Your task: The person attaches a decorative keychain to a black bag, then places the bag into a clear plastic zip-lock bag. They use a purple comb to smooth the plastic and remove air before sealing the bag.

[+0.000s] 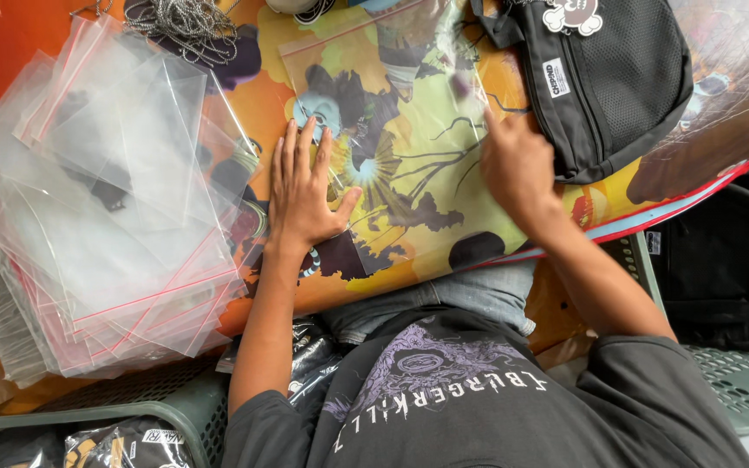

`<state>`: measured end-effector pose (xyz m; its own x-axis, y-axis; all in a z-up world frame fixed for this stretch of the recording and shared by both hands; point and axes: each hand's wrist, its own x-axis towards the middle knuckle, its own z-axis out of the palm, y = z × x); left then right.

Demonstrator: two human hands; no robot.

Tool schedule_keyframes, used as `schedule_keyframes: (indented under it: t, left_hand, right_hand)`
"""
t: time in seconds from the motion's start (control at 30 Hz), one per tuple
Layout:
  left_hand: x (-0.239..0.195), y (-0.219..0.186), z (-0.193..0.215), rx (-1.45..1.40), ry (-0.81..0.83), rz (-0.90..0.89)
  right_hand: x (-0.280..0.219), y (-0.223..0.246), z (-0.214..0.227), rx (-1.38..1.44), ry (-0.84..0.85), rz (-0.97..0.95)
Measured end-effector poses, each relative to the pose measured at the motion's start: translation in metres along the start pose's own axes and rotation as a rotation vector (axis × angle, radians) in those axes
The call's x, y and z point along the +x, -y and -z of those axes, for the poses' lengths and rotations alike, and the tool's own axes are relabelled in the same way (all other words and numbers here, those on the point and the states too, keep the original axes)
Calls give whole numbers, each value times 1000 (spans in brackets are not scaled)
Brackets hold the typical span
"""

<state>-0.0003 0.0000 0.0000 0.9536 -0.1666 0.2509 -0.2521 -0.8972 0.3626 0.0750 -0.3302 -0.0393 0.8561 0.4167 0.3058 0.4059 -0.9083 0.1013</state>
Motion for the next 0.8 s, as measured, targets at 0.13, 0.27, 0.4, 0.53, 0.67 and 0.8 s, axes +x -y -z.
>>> schedule_keyframes:
  t: [0.13, 0.27, 0.4, 0.53, 0.67, 0.8]
  left_hand:
    - [0, 0, 1, -23, 3, 5]
    - [-1, 0, 1, -2, -1, -6]
    - [0, 0, 1, -7, -10, -8]
    - [0, 0, 1, -17, -5, -5]
    - [-1, 2, -1, -19, 6, -2]
    - [0, 1, 0, -13, 11, -5]
  right_hand:
    - [-24, 60, 65, 611, 384, 106]
    - [-35, 6, 20, 446, 419, -61]
    - [-43, 14, 33, 124, 150, -144]
    - [-71, 71, 68, 611, 367, -27]
    - [-81, 23, 35, 250, 96, -45]
    - [-77, 27, 62, 126, 75, -236]
